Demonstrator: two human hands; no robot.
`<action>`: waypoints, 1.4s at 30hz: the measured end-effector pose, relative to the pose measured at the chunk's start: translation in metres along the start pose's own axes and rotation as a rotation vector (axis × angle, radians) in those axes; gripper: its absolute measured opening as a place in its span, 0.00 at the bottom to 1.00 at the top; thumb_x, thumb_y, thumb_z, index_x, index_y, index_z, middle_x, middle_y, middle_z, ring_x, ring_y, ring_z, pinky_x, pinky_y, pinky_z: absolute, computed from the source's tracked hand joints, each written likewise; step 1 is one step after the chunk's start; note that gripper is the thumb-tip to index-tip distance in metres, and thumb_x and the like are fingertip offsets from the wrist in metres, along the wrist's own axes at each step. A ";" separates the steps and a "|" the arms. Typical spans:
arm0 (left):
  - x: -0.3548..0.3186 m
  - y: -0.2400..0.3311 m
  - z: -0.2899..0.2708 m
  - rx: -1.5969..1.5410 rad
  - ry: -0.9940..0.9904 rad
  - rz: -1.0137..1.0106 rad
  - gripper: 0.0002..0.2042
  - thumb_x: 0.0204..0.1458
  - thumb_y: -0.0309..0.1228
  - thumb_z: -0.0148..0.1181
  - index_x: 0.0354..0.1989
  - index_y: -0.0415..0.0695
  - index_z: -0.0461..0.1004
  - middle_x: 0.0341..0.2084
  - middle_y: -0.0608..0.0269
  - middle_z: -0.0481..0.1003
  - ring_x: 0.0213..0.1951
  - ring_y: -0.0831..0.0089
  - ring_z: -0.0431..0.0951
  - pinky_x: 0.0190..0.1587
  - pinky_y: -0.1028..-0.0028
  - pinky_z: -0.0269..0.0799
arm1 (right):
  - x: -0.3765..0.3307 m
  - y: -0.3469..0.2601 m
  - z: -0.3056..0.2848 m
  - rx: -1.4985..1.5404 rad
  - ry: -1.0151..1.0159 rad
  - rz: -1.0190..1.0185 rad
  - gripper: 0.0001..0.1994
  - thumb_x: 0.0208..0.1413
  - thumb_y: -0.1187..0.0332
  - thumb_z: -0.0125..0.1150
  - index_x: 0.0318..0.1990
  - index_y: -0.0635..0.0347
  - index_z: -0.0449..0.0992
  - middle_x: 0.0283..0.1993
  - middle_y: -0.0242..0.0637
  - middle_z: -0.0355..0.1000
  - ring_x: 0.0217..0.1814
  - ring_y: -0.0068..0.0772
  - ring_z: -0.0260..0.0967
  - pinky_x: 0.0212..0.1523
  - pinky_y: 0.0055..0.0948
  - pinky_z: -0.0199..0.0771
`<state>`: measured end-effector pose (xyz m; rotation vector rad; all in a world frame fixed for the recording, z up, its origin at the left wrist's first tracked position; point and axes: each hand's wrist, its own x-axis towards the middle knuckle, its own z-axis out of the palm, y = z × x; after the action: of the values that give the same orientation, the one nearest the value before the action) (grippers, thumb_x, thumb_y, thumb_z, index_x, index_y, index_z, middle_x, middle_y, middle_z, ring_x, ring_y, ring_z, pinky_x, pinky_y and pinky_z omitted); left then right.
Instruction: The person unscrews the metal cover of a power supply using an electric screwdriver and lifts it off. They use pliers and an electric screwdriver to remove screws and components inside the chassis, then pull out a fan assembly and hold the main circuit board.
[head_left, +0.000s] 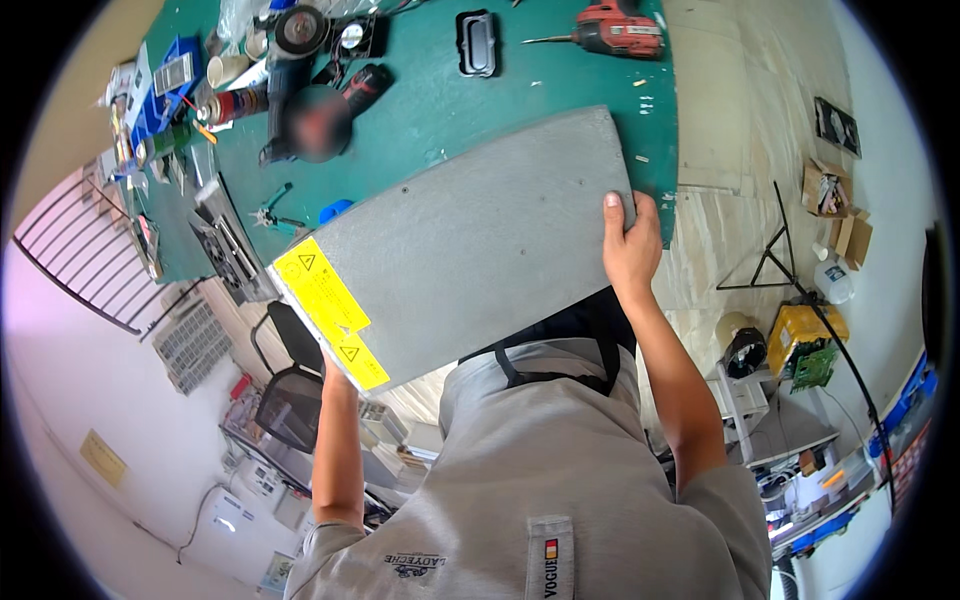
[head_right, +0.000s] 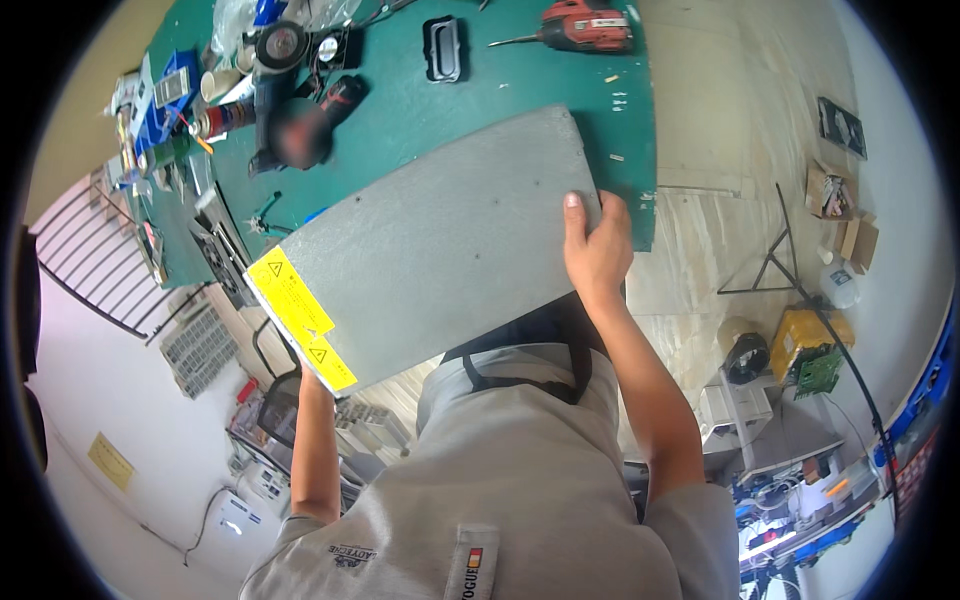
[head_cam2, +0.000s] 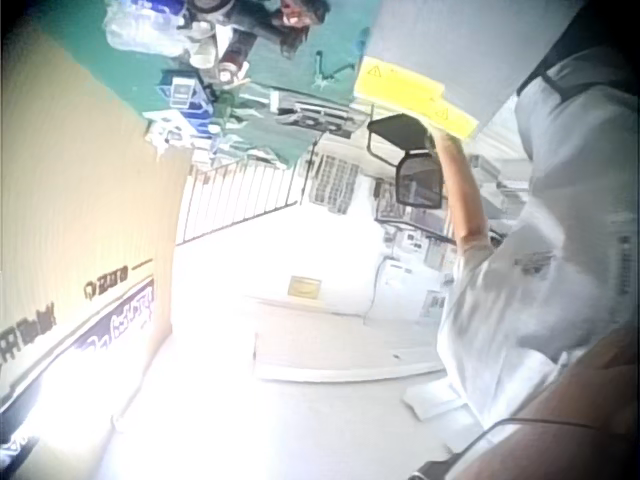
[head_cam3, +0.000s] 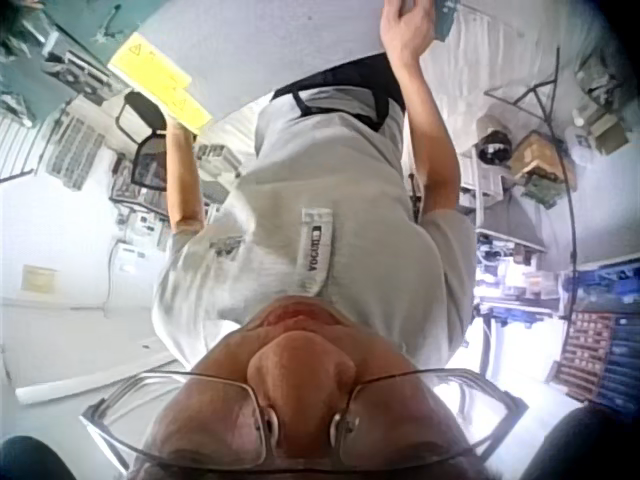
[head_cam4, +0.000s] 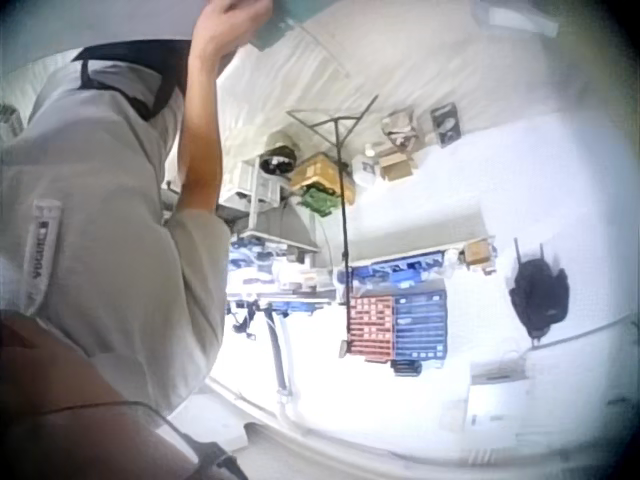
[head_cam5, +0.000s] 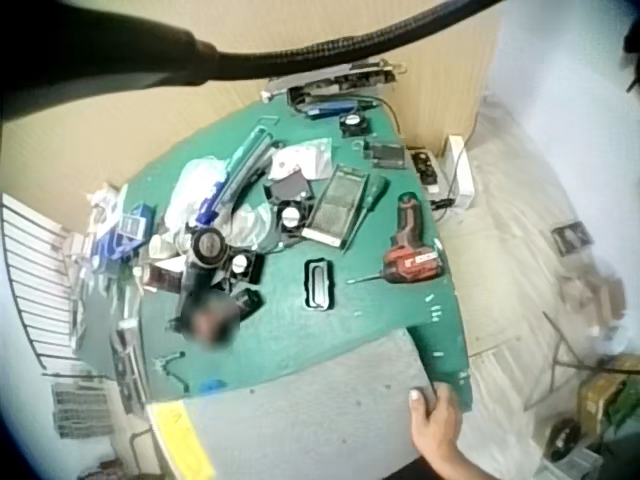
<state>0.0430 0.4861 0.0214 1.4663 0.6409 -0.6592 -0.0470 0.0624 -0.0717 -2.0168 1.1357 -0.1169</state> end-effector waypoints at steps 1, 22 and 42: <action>0.009 -0.006 -0.003 -0.035 0.007 -0.011 0.24 0.59 0.48 0.50 0.54 0.41 0.69 0.43 0.62 0.75 0.41 0.70 0.77 0.41 0.70 0.73 | -0.003 -0.003 0.003 -0.013 -0.006 0.016 0.25 0.59 0.49 0.55 0.48 0.67 0.71 0.46 0.50 0.72 0.50 0.50 0.70 0.49 0.41 0.69; 0.069 -0.032 -0.015 -0.186 0.011 -0.021 0.29 0.59 0.54 0.45 0.60 0.44 0.66 0.48 0.58 0.75 0.43 0.63 0.79 0.44 0.64 0.77 | -0.016 -0.008 0.015 0.000 0.039 0.001 0.26 0.56 0.49 0.58 0.47 0.67 0.71 0.47 0.48 0.72 0.51 0.50 0.69 0.50 0.42 0.68; 0.069 -0.032 -0.006 -0.108 0.019 -0.035 0.27 0.60 0.51 0.45 0.59 0.43 0.67 0.46 0.59 0.76 0.41 0.65 0.79 0.42 0.67 0.77 | -0.033 0.051 -0.032 0.657 -0.290 0.282 0.16 0.63 0.63 0.54 0.51 0.66 0.75 0.50 0.38 0.75 0.52 0.25 0.70 0.55 0.23 0.66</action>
<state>0.0656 0.4913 -0.0512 1.3657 0.7075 -0.6287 -0.1148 0.0542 -0.0758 -1.2383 1.0133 -0.0417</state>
